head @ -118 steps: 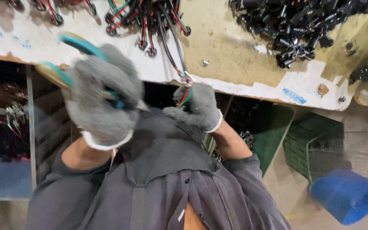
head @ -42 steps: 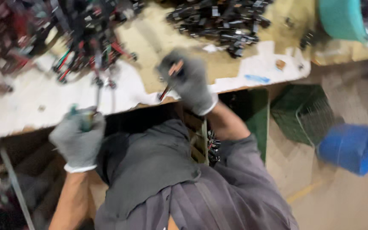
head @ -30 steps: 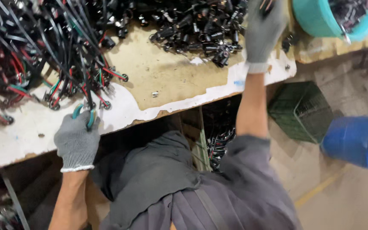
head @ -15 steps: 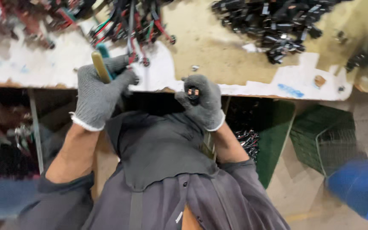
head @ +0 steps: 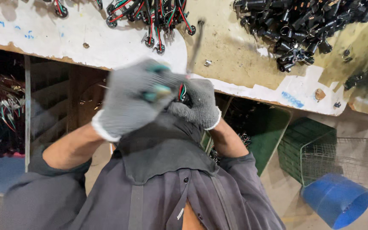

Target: The person, wearing gloves, sits at a workbench covered with wires and black connectors and uses teal-handled pliers to strip insulation from wire ends and work on connector plugs. They repeatedly pick up a wire, cut or strip it with the pliers, and set the processed wire aside on the bench.

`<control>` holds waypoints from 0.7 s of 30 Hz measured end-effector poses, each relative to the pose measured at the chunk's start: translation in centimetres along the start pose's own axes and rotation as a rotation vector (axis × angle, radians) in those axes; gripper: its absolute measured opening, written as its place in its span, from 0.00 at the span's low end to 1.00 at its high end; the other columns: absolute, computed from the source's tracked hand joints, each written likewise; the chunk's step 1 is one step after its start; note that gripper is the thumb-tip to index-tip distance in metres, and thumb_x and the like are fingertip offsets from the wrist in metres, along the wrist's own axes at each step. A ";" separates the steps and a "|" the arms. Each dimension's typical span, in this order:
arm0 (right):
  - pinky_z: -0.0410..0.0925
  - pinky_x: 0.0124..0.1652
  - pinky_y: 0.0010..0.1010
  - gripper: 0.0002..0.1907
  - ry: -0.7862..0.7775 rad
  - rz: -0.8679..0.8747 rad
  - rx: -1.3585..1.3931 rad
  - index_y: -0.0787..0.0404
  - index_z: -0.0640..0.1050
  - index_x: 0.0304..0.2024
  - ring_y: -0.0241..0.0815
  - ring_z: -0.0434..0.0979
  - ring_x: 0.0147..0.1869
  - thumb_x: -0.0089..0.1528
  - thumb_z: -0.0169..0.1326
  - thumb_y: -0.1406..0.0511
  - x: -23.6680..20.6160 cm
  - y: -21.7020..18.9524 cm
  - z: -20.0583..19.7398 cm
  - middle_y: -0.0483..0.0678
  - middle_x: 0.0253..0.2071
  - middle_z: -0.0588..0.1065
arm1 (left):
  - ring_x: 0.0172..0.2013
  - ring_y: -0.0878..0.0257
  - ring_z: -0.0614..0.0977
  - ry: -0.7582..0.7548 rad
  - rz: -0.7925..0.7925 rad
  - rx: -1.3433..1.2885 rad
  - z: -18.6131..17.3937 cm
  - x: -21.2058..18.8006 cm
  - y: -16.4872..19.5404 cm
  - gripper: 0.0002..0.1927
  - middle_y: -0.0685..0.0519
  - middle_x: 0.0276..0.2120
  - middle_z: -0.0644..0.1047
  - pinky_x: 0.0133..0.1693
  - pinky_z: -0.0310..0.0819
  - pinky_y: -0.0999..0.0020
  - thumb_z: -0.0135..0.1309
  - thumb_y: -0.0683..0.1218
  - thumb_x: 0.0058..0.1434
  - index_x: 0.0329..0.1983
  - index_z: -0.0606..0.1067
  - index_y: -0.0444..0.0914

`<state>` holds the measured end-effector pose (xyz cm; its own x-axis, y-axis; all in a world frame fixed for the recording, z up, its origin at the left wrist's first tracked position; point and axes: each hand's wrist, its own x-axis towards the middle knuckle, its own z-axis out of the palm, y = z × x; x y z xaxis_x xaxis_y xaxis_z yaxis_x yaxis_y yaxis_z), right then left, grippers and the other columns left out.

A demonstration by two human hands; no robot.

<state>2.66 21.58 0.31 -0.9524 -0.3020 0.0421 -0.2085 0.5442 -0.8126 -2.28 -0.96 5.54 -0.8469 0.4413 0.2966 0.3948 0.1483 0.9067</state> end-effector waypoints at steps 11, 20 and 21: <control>0.65 0.30 0.49 0.13 -0.384 -0.324 -0.416 0.53 0.79 0.30 0.56 0.76 0.29 0.50 0.62 0.54 0.0 -0.5 2.1 0.48 0.23 0.74 | 0.43 0.52 0.81 -0.216 0.302 -0.504 6.2 -9.6 -3.3 0.16 0.45 0.45 0.78 0.45 0.77 0.56 0.60 0.44 0.57 0.48 0.75 0.35; 0.68 0.39 0.48 0.13 -0.404 -0.288 -0.262 0.58 0.79 0.33 0.58 0.77 0.37 0.55 0.60 0.56 0.2 0.3 1.6 0.53 0.31 0.77 | 0.34 0.52 0.80 -0.009 -0.008 0.834 4.6 2.2 -5.7 0.12 0.50 0.34 0.77 0.33 0.73 0.55 0.66 0.55 0.62 0.39 0.80 0.43; 0.68 0.40 0.48 0.14 -0.439 -0.243 -0.241 0.59 0.79 0.34 0.59 0.77 0.38 0.55 0.60 0.56 0.5 0.6 1.1 0.54 0.32 0.77 | 0.31 0.51 0.80 -0.049 -0.183 1.000 5.0 3.3 -7.3 0.20 0.49 0.30 0.75 0.29 0.72 0.55 0.66 0.61 0.65 0.32 0.79 0.42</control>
<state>2.30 20.93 -0.83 -0.6989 -0.7112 -0.0762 -0.5048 0.5659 -0.6519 -6.18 3.86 -1.58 -0.9176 0.3699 0.1457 0.3965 0.8792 0.2643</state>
